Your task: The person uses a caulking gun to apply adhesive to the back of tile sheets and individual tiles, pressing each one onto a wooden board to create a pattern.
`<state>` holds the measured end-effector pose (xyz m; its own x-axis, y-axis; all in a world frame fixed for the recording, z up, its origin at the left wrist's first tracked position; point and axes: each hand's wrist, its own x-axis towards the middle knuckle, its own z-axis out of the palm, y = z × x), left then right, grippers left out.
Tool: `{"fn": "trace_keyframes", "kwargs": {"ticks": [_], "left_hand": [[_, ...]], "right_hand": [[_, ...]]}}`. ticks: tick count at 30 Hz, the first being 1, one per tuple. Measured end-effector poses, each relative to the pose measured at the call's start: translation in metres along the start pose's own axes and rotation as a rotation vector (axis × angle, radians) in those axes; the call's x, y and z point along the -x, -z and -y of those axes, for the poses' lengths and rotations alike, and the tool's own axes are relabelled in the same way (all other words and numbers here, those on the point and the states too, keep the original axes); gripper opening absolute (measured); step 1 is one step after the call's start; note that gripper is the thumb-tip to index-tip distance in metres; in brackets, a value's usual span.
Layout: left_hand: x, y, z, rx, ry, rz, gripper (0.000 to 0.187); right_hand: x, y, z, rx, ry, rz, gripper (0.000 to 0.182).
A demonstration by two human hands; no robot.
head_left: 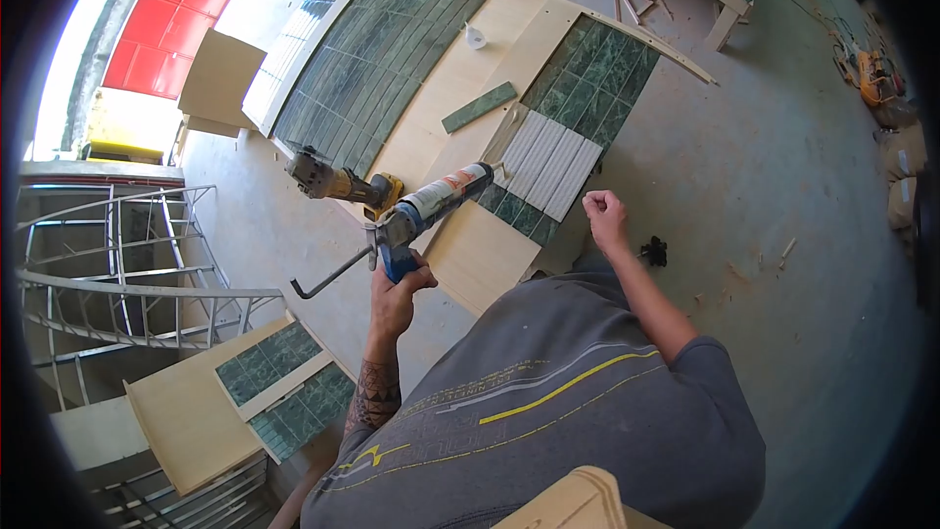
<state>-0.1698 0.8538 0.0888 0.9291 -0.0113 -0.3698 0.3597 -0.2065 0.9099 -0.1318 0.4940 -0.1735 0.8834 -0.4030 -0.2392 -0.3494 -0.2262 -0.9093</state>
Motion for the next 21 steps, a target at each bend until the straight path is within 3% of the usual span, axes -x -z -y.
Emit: {"fn": "trace_keyframes", "kwargs": {"ticks": [11, 21], "left_hand": [[-0.095, -0.067, -0.001, 0.173, -0.038, 0.036, 0.009], [-0.068, -0.053, -0.024, 0.194, -0.003, 0.009, 0.014]], "right_hand": [[-0.008, 0.016, 0.008, -0.026, -0.002, -0.024, 0.024], [-0.016, 0.031, -0.02, -0.033, -0.033, -0.055, 0.023]]}}
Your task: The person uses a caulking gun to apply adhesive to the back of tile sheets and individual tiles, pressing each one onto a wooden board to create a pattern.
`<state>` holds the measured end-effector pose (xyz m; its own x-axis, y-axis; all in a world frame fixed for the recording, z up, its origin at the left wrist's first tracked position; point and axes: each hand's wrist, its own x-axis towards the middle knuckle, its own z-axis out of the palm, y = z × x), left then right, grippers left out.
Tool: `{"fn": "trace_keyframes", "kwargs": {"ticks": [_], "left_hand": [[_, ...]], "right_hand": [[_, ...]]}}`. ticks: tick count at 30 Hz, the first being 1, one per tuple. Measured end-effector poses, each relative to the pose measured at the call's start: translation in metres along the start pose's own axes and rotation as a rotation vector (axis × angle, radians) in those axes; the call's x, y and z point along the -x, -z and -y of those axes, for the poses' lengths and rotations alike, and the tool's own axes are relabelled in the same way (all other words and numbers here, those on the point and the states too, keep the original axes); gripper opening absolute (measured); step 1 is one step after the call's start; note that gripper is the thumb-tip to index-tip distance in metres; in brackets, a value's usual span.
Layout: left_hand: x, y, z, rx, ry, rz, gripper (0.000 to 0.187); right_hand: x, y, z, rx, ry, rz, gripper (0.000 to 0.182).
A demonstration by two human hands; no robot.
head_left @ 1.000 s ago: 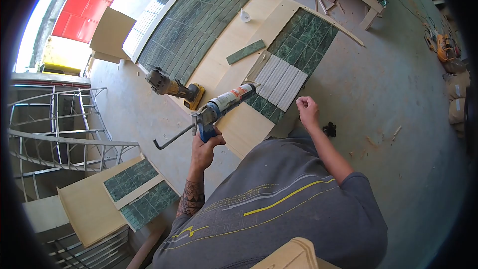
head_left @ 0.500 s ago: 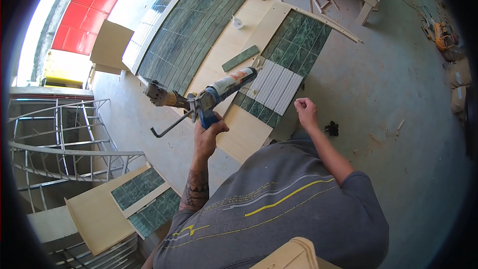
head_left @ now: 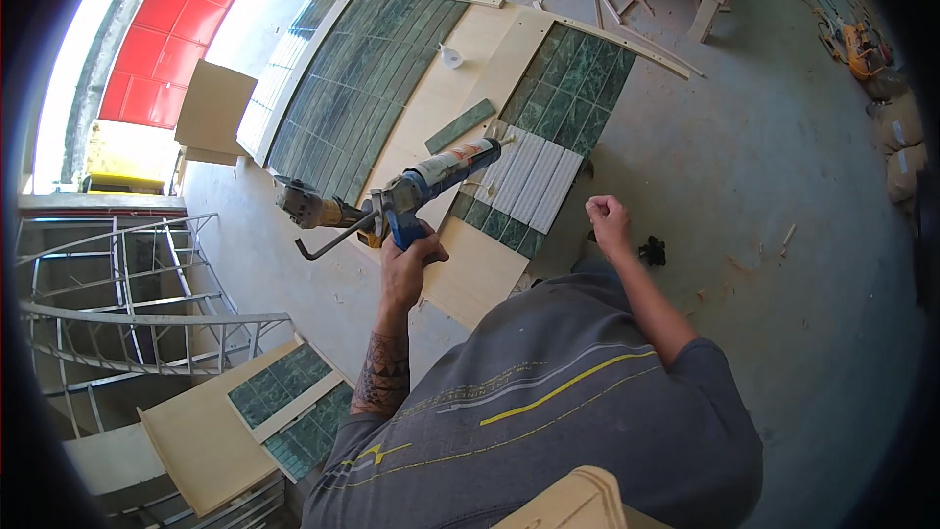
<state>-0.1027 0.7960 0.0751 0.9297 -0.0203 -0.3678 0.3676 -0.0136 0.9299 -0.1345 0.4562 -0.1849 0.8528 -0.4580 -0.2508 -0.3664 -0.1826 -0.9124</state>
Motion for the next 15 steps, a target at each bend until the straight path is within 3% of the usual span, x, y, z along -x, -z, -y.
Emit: {"fn": "trace_keyframes", "kwargs": {"ticks": [8, 15], "left_hand": [[-0.015, -0.028, 0.027, -0.001, 0.046, 0.075, 0.014], [0.029, 0.007, 0.011, -0.022, 0.049, 0.064, 0.014]], "right_hand": [[0.009, -0.01, 0.014, -0.006, -0.011, 0.089, 0.027], [0.021, 0.003, 0.011, 0.023, 0.0, 0.096, 0.027]]}}
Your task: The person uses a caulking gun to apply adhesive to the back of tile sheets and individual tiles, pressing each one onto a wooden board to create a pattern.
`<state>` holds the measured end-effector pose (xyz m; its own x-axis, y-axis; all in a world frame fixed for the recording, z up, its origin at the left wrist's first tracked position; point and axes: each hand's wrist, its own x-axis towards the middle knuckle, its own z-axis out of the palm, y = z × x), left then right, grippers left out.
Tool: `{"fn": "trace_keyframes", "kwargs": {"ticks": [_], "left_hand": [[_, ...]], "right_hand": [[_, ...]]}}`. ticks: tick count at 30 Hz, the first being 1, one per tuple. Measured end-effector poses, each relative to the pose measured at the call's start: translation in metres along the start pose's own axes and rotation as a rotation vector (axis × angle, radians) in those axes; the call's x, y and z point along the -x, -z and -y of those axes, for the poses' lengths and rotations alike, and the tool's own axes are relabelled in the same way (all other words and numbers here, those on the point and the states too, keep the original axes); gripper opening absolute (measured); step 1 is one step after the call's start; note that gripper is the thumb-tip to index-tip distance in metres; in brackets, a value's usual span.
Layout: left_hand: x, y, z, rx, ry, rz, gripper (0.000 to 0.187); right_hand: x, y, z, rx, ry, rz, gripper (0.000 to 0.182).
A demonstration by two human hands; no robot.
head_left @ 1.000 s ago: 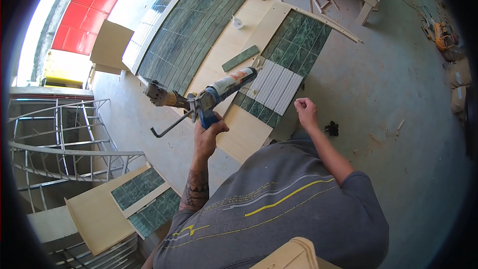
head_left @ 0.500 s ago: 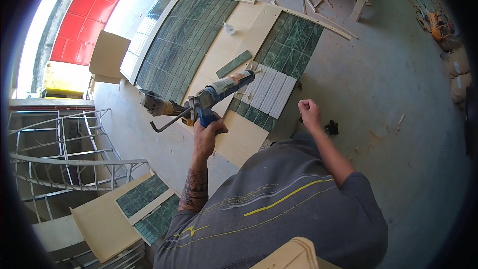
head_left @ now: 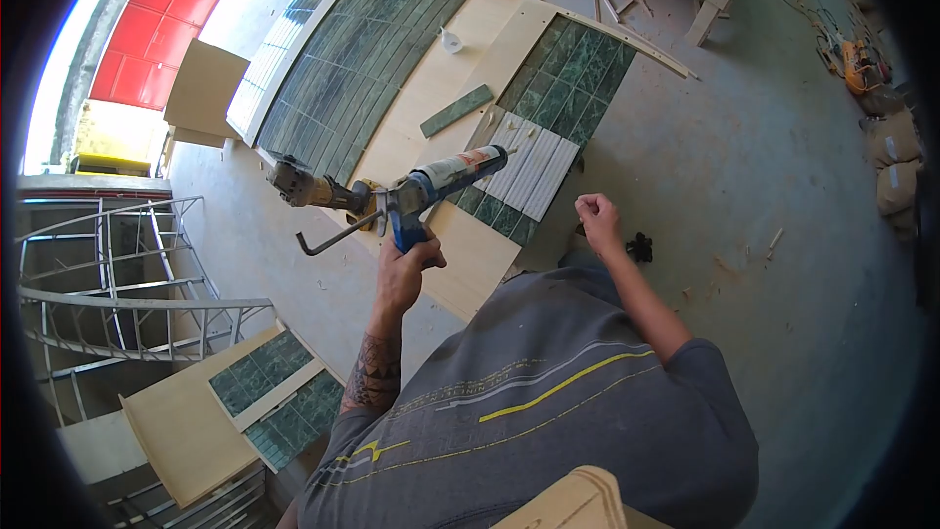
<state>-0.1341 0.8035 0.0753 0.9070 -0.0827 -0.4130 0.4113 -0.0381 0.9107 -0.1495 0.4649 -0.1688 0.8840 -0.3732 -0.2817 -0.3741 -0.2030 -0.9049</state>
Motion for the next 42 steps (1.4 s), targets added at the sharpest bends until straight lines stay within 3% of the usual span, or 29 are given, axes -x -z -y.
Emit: {"fn": "trace_keyframes", "kwargs": {"ticks": [15, 21, 28, 39, 42], "left_hand": [[0.05, 0.028, -0.008, -0.102, 0.058, -0.017, 0.015], [0.017, -0.012, -0.005, 0.053, -0.014, 0.028, 0.015], [-0.034, -0.043, 0.018, -0.005, 0.001, 0.07, 0.01], [0.035, 0.01, -0.012, -0.107, 0.076, 0.037, 0.013], [0.043, 0.022, -0.005, -0.211, 0.1, 0.029, 0.013]], "right_hand": [[0.028, -0.01, 0.0, -0.023, 0.034, 0.034, 0.02], [0.03, -0.01, -0.01, -0.024, -0.004, 0.025, 0.024], [0.03, -0.008, -0.014, -0.026, 0.007, 0.022, 0.024], [0.024, -0.02, -0.013, -0.057, 0.004, 0.036, 0.018], [0.026, -0.025, -0.009, -0.065, -0.034, 0.086, 0.025]]}}
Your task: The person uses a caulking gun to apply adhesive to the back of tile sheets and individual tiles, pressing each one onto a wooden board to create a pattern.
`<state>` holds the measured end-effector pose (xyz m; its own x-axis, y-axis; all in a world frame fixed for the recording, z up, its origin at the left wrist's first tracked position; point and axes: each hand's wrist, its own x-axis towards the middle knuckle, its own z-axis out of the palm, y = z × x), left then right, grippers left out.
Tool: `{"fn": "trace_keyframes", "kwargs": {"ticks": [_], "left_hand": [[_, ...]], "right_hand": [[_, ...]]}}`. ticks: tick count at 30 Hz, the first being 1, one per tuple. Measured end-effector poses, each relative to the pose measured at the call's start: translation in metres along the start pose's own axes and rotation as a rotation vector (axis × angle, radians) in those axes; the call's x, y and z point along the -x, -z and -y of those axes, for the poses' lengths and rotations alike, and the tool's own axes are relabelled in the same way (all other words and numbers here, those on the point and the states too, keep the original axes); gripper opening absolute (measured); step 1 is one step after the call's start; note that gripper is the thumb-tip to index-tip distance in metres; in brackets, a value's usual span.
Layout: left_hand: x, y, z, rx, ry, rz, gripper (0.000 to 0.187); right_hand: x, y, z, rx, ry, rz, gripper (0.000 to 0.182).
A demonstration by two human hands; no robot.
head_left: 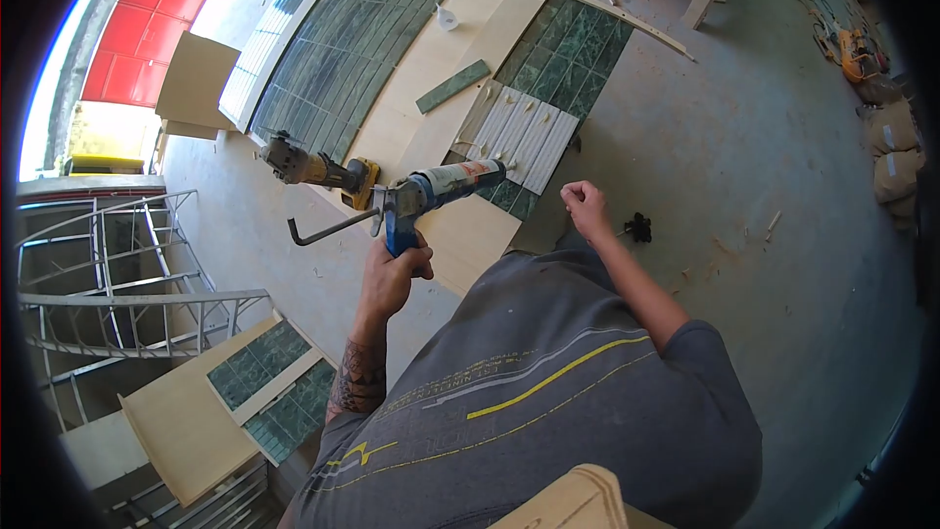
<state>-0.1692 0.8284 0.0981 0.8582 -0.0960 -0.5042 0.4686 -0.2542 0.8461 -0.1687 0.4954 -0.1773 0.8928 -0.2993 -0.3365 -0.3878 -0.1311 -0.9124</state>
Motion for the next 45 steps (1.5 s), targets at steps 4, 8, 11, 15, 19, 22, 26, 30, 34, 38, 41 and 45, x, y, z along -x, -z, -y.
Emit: {"fn": "trace_keyframes", "kwargs": {"ticks": [4, 8, 11, 15, 19, 22, 26, 30, 34, 38, 41, 45], "left_hand": [[0.006, 0.008, 0.0, 0.031, 0.016, -0.002, 0.013], [0.011, 0.008, -0.005, 0.106, 0.021, 0.005, 0.014], [0.007, 0.004, -0.011, 0.14, 0.019, 0.009, 0.016], [-0.012, -0.012, -0.014, 0.238, -0.01, 0.033, 0.016], [-0.04, -0.041, -0.014, 0.313, -0.046, 0.088, 0.014], [-0.065, -0.061, -0.004, 0.287, -0.077, 0.12, 0.009], [-0.08, -0.067, 0.001, 0.149, -0.05, 0.129, 0.012], [-0.066, -0.053, -0.003, 0.112, -0.034, 0.137, 0.011], [-0.033, -0.038, -0.013, 0.199, -0.012, 0.081, 0.011], [-0.009, -0.017, -0.008, 0.169, 0.035, 0.067, 0.013], [-0.002, -0.009, 0.005, 0.124, 0.05, 0.081, 0.013], [0.01, -0.008, 0.0, 0.101, 0.043, 0.065, 0.013]], "right_hand": [[0.003, -0.008, 0.0, 0.002, 0.002, 0.028, 0.025], [0.006, -0.008, -0.003, 0.022, 0.006, 0.015, 0.024], [0.01, -0.004, 0.0, -0.003, -0.006, -0.003, 0.024], [0.009, -0.001, -0.008, -0.043, -0.033, -0.028, 0.022], [0.009, 0.003, -0.012, -0.154, -0.085, -0.013, 0.017], [0.008, 0.005, -0.012, -0.167, -0.101, -0.018, 0.016], [0.007, 0.01, -0.013, -0.198, -0.111, -0.054, 0.018], [0.002, 0.013, -0.017, -0.171, -0.103, -0.073, 0.019], [0.001, 0.01, -0.014, -0.169, -0.11, -0.057, 0.019], [0.002, 0.002, -0.01, -0.176, -0.13, -0.012, 0.019], [0.002, -0.005, -0.008, -0.138, -0.121, 0.017, 0.02], [-0.001, -0.011, -0.003, -0.097, -0.123, 0.053, 0.02]]}}
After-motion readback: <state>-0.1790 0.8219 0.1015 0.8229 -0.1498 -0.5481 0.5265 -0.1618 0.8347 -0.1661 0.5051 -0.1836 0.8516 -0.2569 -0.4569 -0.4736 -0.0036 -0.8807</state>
